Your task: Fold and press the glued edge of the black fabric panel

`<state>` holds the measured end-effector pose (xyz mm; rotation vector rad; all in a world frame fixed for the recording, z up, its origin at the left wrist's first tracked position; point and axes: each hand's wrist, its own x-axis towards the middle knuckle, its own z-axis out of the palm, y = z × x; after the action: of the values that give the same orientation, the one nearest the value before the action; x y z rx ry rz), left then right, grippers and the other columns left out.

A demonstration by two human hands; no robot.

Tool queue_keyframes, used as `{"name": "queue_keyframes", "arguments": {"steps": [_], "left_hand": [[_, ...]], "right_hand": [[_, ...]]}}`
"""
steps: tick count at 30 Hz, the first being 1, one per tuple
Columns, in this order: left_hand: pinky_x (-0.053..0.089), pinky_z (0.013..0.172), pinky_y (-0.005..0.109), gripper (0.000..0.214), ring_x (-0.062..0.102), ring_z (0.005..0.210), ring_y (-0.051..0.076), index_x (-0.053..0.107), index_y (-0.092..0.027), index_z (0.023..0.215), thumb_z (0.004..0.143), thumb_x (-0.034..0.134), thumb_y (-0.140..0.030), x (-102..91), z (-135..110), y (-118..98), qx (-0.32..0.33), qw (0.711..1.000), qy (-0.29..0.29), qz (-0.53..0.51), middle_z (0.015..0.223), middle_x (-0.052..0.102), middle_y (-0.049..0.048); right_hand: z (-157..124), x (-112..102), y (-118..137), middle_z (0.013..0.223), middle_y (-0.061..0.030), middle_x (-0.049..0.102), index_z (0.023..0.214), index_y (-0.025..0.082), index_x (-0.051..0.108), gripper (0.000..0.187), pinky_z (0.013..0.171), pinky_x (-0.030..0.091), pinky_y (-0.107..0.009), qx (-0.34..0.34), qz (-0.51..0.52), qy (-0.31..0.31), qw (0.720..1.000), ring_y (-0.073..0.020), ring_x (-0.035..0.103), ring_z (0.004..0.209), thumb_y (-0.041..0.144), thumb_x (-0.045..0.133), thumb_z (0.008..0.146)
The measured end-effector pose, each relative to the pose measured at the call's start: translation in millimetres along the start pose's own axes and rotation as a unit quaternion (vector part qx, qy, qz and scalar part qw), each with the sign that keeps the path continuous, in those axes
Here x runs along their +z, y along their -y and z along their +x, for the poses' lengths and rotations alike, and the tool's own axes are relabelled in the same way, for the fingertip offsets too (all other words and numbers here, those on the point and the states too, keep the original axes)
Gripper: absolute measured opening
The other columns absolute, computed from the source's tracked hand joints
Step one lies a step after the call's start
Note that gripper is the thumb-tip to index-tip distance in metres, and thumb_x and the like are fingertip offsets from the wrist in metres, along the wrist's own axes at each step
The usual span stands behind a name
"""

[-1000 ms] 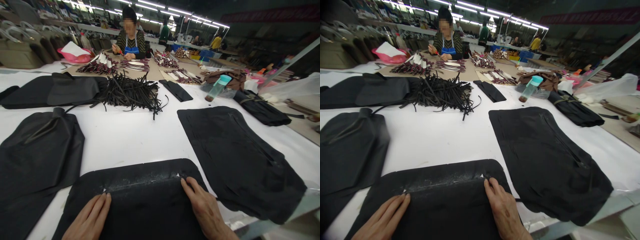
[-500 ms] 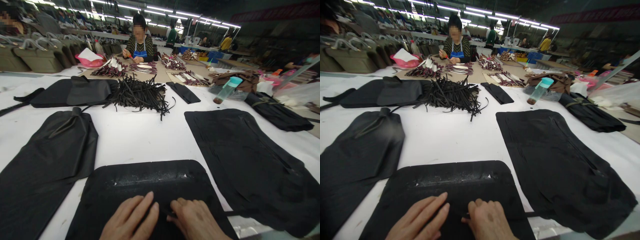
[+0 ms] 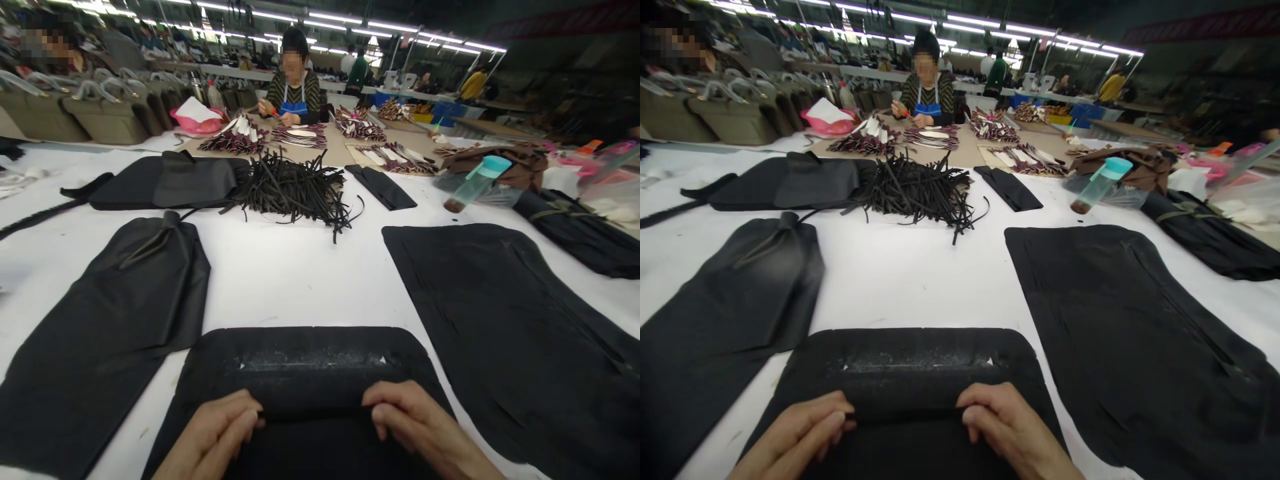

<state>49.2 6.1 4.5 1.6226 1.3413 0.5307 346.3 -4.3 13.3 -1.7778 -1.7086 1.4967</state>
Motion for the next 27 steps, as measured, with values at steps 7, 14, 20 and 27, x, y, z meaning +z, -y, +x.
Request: {"name": "queue_keyframes", "arguments": {"steps": [7, 14, 20, 27], "left_hand": [[0.032, 0.054, 0.025, 0.028, 0.042, 0.051, 0.013, 0.058, -0.018, 0.063, 0.074, 0.052, -0.042, -21.6, 21.7, 8.9, -0.16, 0.979, -0.052, -0.113, 0.046, 0.042, -0.0055], [0.025, 0.049, 0.024, 0.023, 0.036, 0.051, 0.011, 0.047, -0.02, 0.056, 0.068, 0.054, -0.037, -16.2, 42.0, 12.6, -0.158, 0.975, -0.147, -0.046, 0.05, 0.037, -0.0069], [0.028, 0.053, 0.024, 0.019, 0.044, 0.056, 0.013, 0.053, -0.02, 0.061, 0.076, 0.043, -0.026, -21.7, 45.9, 14.5, -0.141, 0.981, -0.126, 0.042, 0.055, 0.047, -0.004], [0.027, 0.053, 0.025, 0.017, 0.045, 0.054, 0.013, 0.053, -0.02, 0.06, 0.075, 0.044, -0.022, -21.1, 48.7, 15.6, -0.153, 0.974, -0.122, 0.113, 0.053, 0.048, -0.0036]], "right_hand": [[18.2, -28.1, -42.7, 0.06, 0.0005, 0.053, 0.068, 0.019, 0.061, 0.039, 0.048, 0.032, -0.023, 0.032, 0.034, -0.048, 0.998, -0.011, 0.04, 0.049, 0.053, 0.045, 0.08], [40.5, -34.3, -41.6, 0.054, 0.0018, 0.046, 0.061, 0.021, 0.056, 0.039, 0.047, 0.032, -0.024, 0.059, -0.019, -0.16, 0.985, -0.0129, 0.039, 0.05, 0.058, 0.05, 0.073], [42.8, -30.1, -43.0, 0.054, 0.0011, 0.05, 0.06, 0.023, 0.053, 0.038, 0.047, 0.037, -0.024, 0.044, -0.031, -0.167, 0.985, -0.015, 0.045, 0.05, 0.057, 0.048, 0.075], [46.4, -32.8, -53.6, 0.058, 0.0006, 0.054, 0.067, 0.024, 0.058, 0.039, 0.05, 0.041, -0.024, 0.073, -0.046, -0.16, 0.983, -0.0172, 0.052, 0.055, 0.061, 0.049, 0.072]]}}
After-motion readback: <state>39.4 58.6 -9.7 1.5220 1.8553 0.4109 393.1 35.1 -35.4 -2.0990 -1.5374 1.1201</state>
